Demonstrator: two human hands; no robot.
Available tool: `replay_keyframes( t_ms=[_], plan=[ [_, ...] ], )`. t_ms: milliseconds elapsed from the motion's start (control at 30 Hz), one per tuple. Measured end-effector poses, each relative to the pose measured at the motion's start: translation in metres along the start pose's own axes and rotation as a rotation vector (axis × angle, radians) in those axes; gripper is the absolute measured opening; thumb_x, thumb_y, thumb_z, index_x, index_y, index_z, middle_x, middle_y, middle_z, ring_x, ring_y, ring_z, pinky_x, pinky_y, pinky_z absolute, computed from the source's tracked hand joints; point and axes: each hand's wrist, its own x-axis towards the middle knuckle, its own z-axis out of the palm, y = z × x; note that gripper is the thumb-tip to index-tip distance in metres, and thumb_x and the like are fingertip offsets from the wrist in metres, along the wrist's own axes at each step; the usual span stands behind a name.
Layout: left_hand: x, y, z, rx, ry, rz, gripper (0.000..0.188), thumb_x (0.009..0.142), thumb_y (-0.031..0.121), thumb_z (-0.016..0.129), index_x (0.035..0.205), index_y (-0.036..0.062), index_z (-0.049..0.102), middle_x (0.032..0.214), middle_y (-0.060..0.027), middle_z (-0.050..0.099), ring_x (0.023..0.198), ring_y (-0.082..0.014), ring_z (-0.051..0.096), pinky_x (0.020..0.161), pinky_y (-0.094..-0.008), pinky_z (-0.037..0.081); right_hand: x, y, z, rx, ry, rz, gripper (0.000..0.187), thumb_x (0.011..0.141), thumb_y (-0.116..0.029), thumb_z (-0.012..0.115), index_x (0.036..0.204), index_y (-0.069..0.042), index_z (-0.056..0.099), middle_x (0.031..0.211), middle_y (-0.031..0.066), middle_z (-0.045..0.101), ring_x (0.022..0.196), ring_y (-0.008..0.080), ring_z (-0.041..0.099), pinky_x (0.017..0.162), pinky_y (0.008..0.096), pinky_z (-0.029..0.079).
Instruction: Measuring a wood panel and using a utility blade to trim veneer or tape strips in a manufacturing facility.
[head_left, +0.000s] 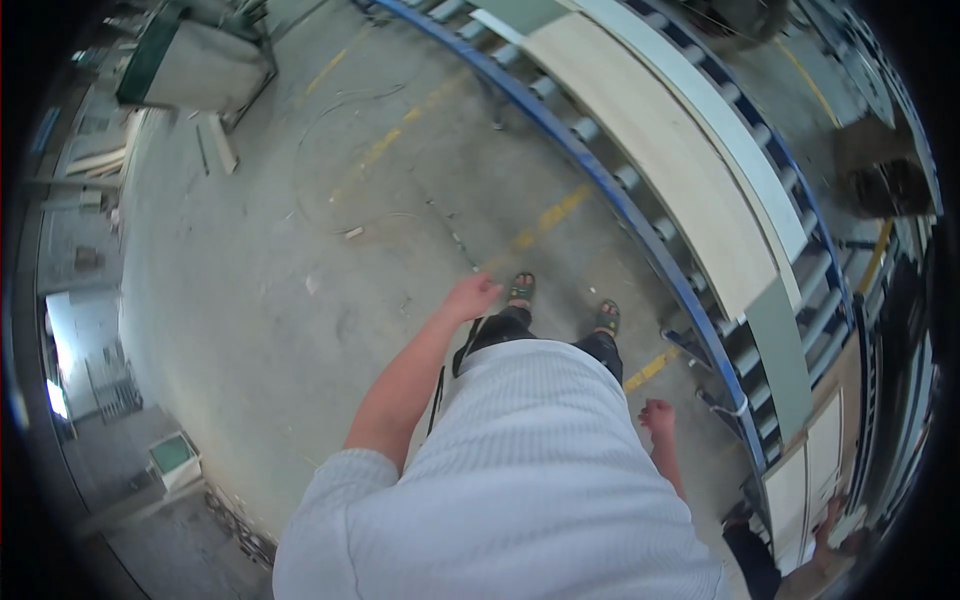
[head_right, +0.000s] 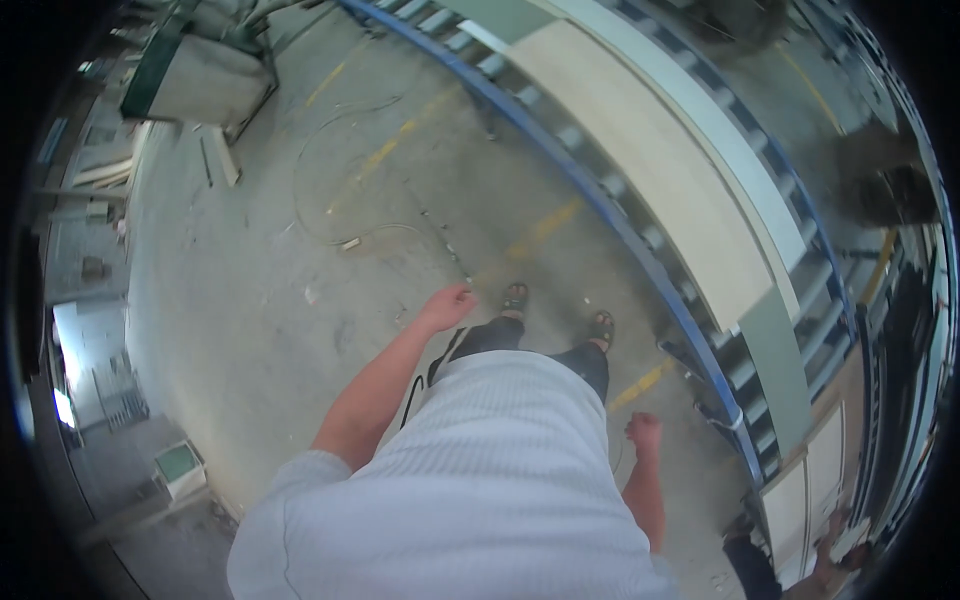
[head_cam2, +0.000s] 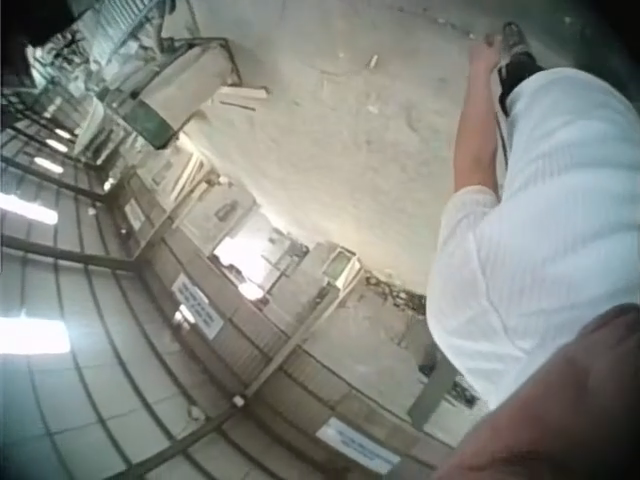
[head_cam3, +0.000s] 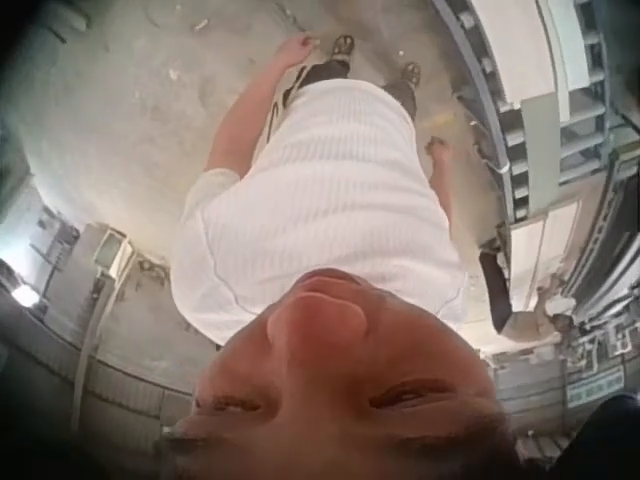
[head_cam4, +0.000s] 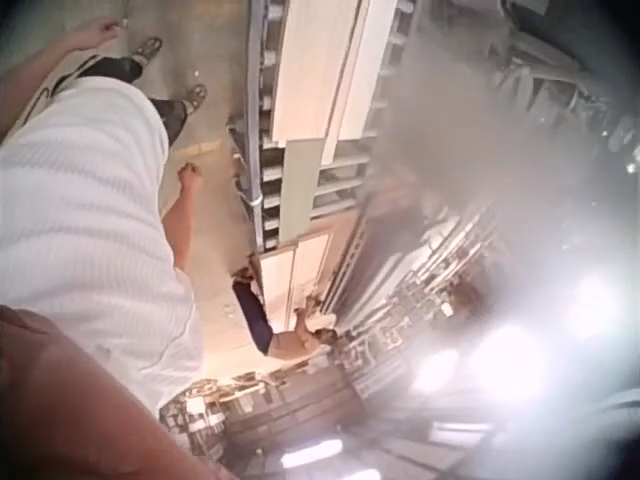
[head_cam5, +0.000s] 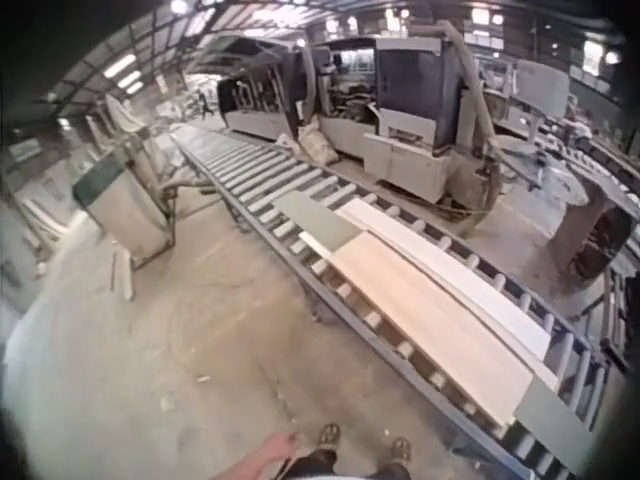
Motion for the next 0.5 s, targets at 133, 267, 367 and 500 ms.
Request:
replay_keyframes(
  t_ms=[133,267,367,500],
  plan=[
    [0.02,-0.046,-0.025,0.09,-0.078,0.056,0.059,0.095,0.049,0.065,0.13,0.0012,0.065,0.12,-0.0191,0.073,0.114,-0.0369,0.068,0.099,-0.0447,0.054,-0.055,-0.054,0.068,-0.013,-0.086,-0.08,0.026,0.098,-0.021,0.066,0.114,0.0,0.067,0.092,0.0113,0.073,0.071,0.0183,0.071,0.059,0.0313,0.055],
    [0.019,-0.123,-0.053,0.102,-0.088,-0.127,0.06,0.093,0.051,0.066,0.127,0.0011,0.065,0.122,-0.0195,0.072,0.115,-0.038,0.067,0.1,-0.0455,0.053,-0.06,-0.111,0.097,-0.039,-0.096,-0.174,0.027,0.099,-0.022,0.065,0.115,-0.001,0.067,0.092,0.0104,0.073,0.077,0.018,0.072,0.063,0.0308,0.056],
    [0.002,-0.174,-0.083,0.112,0.025,-0.204,0.06,0.093,0.051,0.067,0.128,0.0019,0.066,0.121,-0.0197,0.072,0.115,-0.0379,0.067,0.1,-0.0459,0.053,-0.045,-0.156,0.115,-0.014,-0.091,-0.231,0.026,0.099,-0.022,0.066,0.115,-0.001,0.068,0.094,0.0103,0.073,0.078,0.0186,0.073,0.063,0.0311,0.056],
    [0.06,-0.165,-0.097,-0.113,0.073,-0.094,0.056,0.093,0.048,0.067,0.125,0.0017,0.067,0.115,-0.0209,0.072,0.112,-0.0378,0.068,0.096,-0.0454,0.054,0.097,-0.108,0.049,-0.749,-0.153,-0.702,0.022,0.097,-0.019,0.069,0.108,0.001,0.07,0.087,0.0095,0.073,0.071,0.017,0.071,0.058,0.0313,0.053]
  ],
)
